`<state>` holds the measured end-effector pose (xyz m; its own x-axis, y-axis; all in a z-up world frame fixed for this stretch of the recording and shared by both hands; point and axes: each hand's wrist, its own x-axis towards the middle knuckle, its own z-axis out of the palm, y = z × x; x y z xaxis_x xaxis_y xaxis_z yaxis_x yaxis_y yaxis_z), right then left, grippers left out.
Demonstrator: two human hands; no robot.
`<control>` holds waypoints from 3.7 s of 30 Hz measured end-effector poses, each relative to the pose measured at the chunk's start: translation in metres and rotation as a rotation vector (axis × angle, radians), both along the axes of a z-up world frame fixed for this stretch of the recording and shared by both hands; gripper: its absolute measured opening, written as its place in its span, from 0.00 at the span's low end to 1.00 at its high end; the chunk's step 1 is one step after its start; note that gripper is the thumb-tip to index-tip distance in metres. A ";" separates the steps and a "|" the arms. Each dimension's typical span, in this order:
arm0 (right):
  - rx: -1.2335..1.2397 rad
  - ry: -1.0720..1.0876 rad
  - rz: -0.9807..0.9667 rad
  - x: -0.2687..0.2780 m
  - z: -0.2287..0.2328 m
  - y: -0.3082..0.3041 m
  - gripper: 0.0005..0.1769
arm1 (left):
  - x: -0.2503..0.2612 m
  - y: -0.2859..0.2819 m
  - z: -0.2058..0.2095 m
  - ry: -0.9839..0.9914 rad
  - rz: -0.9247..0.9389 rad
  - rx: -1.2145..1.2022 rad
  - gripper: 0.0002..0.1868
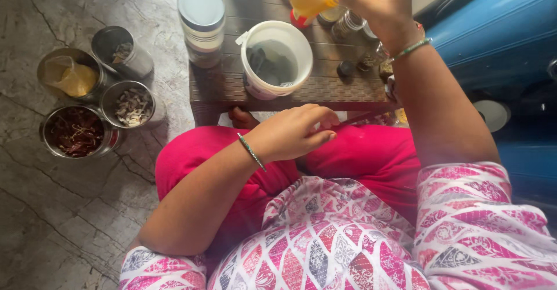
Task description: The person sits cross-legged on the floor and wipes the exterior of several cylindrical containers with a grey cloth. They dip the cloth into a white bucket of liquid, wring it out, and wipe each container before placing it back on a low wooden table.
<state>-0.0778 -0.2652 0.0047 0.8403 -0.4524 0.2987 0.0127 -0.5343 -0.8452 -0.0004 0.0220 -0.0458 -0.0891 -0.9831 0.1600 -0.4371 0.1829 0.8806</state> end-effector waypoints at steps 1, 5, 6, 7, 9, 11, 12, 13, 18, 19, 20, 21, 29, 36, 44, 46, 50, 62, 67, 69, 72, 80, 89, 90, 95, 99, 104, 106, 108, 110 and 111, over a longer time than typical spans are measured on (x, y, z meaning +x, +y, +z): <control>0.054 -0.078 0.060 -0.020 -0.001 0.006 0.36 | -0.004 -0.004 -0.006 -0.013 -0.012 0.016 0.18; 0.135 -0.034 0.053 -0.074 -0.018 0.013 0.52 | -0.019 -0.014 -0.026 -0.152 -0.058 0.117 0.21; 0.141 -0.020 0.050 -0.082 -0.027 0.014 0.53 | -0.020 -0.016 -0.030 -0.199 -0.074 0.184 0.22; 0.146 -0.007 0.047 -0.089 -0.036 0.014 0.55 | -0.020 -0.016 -0.034 -0.246 -0.090 0.251 0.24; -0.068 0.056 0.055 -0.096 -0.057 0.017 0.57 | -0.015 -0.017 -0.039 -0.293 -0.070 0.304 0.26; -0.173 0.097 0.057 -0.104 -0.078 0.025 0.59 | -0.014 -0.016 -0.044 -0.286 -0.008 0.282 0.28; -0.179 0.102 0.058 -0.104 -0.084 0.028 0.59 | -0.012 -0.017 -0.045 -0.292 0.028 0.284 0.29; -0.185 0.108 0.058 -0.105 -0.086 0.030 0.59 | -0.011 -0.017 -0.044 -0.299 0.065 0.286 0.31; -0.225 0.179 0.209 -0.097 -0.056 0.032 0.70 | -0.011 -0.016 -0.037 -0.371 0.153 0.215 0.33; -0.266 0.186 0.255 -0.094 -0.045 0.030 0.73 | -0.012 -0.017 -0.035 -0.387 0.145 0.247 0.34; -0.249 0.137 0.236 -0.089 -0.034 0.027 0.66 | -0.014 -0.016 -0.035 -0.395 0.143 0.283 0.34; -0.232 0.089 0.218 -0.080 -0.022 0.020 0.59 | -0.017 -0.017 -0.034 -0.407 0.143 0.305 0.34; -0.765 0.642 -0.048 0.064 0.002 -0.004 0.32 | -0.034 -0.019 -0.031 -0.516 0.143 0.283 0.33; -0.809 1.065 0.014 0.164 -0.044 -0.047 0.47 | -0.026 -0.003 -0.025 -0.526 0.054 0.252 0.35; -1.011 1.181 -0.034 0.195 -0.116 -0.080 0.69 | -0.022 -0.014 -0.037 -0.588 -0.061 0.370 0.33; -1.000 1.198 -0.050 0.194 -0.111 -0.076 0.65 | -0.021 -0.014 -0.039 -0.514 -0.089 0.401 0.33; -0.987 1.031 -0.112 0.182 -0.081 -0.059 0.50 | -0.017 -0.018 -0.044 -0.444 -0.087 0.449 0.34; -0.404 0.331 0.094 -0.029 0.020 0.004 0.46 | -0.007 -0.031 -0.051 -0.474 0.021 0.483 0.50; -0.465 0.580 0.189 -0.072 0.014 0.043 0.45 | 0.002 -0.047 -0.069 -0.294 -0.038 0.393 0.57; -0.473 0.514 0.164 -0.081 0.005 0.053 0.46 | 0.005 -0.050 -0.075 -0.314 -0.024 0.276 0.55; -0.486 0.426 0.079 -0.091 -0.013 0.068 0.50 | 0.009 -0.052 -0.083 -0.307 0.059 0.178 0.53; -0.555 0.243 0.006 -0.095 -0.040 0.078 0.55 | -0.012 -0.049 -0.086 -0.239 0.241 0.059 0.53; -0.183 -0.059 0.082 -0.148 -0.041 0.080 0.58 | -0.026 -0.038 -0.105 0.262 0.426 0.235 0.38; -0.137 -0.098 0.089 -0.155 -0.041 0.083 0.59 | -0.031 -0.038 -0.106 0.491 0.408 0.273 0.42; 0.064 -0.163 0.136 -0.177 -0.047 0.104 0.62 | -0.066 -0.027 -0.111 1.089 0.280 0.371 0.60; 0.046 -0.111 0.181 -0.168 -0.063 0.123 0.54 | -0.072 -0.022 -0.116 1.029 0.282 0.378 0.59; -0.049 -0.162 -0.013 -0.157 -0.078 0.132 0.40 | -0.069 -0.027 -0.130 1.048 0.315 0.326 0.57; -0.039 -0.218 -0.076 -0.156 -0.077 0.133 0.39 | -0.069 -0.031 -0.130 1.057 0.316 0.373 0.57; -0.041 -0.255 -0.053 -0.156 -0.072 0.132 0.41 | -0.068 -0.034 -0.126 1.053 0.304 0.400 0.58; -0.025 -0.265 -0.037 -0.158 -0.069 0.134 0.43 | -0.067 -0.031 -0.123 1.046 0.285 0.418 0.60; -0.014 -0.261 -0.031 -0.158 -0.067 0.132 0.44 | -0.066 -0.030 -0.120 1.044 0.309 0.468 0.59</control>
<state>-0.2363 -0.1327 -0.0625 0.7197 -0.4715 0.5096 0.2125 -0.5492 -0.8082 -0.0664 -0.0084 -0.1662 0.1226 -0.9223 -0.3664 0.5636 -0.2392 0.7907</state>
